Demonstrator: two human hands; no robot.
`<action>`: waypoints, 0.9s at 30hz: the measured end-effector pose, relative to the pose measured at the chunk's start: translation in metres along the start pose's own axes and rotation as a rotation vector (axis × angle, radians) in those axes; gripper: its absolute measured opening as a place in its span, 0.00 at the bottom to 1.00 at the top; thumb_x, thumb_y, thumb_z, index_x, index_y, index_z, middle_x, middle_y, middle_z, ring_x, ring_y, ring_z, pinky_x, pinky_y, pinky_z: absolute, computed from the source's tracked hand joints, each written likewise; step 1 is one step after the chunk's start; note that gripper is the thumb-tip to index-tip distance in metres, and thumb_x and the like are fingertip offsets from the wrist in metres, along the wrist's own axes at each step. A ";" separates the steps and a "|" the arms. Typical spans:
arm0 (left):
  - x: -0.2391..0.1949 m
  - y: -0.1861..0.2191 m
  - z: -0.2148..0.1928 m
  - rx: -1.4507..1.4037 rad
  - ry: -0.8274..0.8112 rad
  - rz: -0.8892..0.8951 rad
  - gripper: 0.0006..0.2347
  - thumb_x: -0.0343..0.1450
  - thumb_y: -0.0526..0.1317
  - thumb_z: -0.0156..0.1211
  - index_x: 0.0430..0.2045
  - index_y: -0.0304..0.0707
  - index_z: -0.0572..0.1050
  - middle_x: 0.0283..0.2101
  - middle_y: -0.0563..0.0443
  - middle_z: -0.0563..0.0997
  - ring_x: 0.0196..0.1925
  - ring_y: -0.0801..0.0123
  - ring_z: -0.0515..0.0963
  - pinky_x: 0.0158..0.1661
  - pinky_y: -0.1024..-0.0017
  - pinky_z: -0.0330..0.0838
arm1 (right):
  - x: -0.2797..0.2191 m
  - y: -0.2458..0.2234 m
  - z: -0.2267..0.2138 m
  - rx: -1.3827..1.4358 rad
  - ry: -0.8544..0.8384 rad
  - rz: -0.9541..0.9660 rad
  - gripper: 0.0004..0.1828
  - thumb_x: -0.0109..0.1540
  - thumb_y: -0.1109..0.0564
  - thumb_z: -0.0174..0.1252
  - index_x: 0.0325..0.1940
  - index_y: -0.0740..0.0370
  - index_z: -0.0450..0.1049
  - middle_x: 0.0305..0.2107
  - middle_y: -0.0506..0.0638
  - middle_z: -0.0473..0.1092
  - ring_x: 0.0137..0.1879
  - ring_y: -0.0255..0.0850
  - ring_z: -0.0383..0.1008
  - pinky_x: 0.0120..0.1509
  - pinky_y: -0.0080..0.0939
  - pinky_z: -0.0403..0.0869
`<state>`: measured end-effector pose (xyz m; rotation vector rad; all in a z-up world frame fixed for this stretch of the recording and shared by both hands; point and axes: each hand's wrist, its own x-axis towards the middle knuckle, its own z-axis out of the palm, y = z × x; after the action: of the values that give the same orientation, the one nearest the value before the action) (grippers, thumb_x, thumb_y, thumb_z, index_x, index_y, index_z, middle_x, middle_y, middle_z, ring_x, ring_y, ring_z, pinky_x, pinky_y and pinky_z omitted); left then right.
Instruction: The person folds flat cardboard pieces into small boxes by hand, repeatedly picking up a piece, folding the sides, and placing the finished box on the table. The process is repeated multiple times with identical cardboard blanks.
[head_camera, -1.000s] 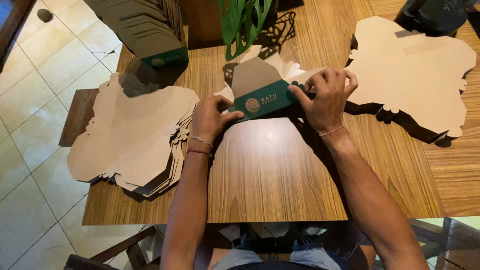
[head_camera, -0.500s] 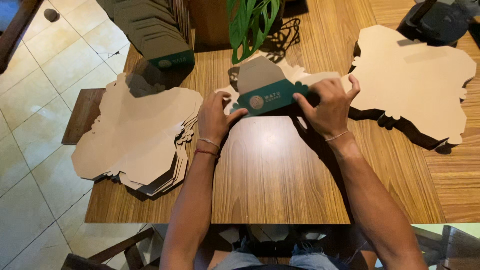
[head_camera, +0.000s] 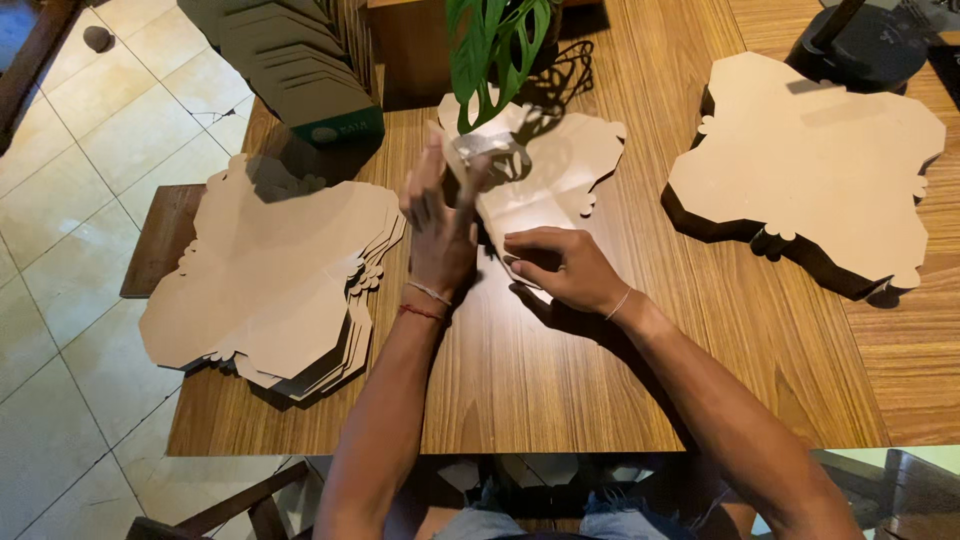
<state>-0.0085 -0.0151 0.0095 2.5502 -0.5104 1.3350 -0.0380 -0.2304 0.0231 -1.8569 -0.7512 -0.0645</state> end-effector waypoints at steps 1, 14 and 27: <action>-0.001 0.001 0.001 0.000 0.001 0.001 0.48 0.65 0.26 0.73 0.76 0.66 0.48 0.75 0.35 0.50 0.74 0.44 0.56 0.68 0.52 0.54 | 0.000 -0.005 0.001 0.000 0.001 -0.001 0.15 0.60 0.57 0.67 0.51 0.52 0.82 0.46 0.53 0.80 0.53 0.50 0.81 0.59 0.49 0.75; 0.002 -0.011 -0.022 -0.116 -0.160 -0.255 0.17 0.52 0.31 0.78 0.24 0.55 0.77 0.72 0.49 0.66 0.79 0.52 0.52 0.69 0.35 0.25 | 0.004 0.048 -0.058 -0.437 0.225 -0.174 0.31 0.53 0.74 0.58 0.57 0.51 0.79 0.54 0.47 0.75 0.65 0.52 0.71 0.74 0.59 0.59; -0.019 -0.009 0.013 -0.278 -0.512 -0.127 0.16 0.66 0.29 0.55 0.38 0.60 0.79 0.41 0.59 0.77 0.46 0.60 0.79 0.46 0.62 0.71 | 0.000 0.046 -0.054 -0.783 0.151 -0.120 0.12 0.57 0.52 0.66 0.45 0.48 0.82 0.39 0.44 0.75 0.48 0.44 0.73 0.53 0.46 0.72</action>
<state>-0.0049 -0.0072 -0.0143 2.6156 -0.5597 0.5145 0.0022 -0.2870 0.0076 -2.4975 -0.7915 -0.6476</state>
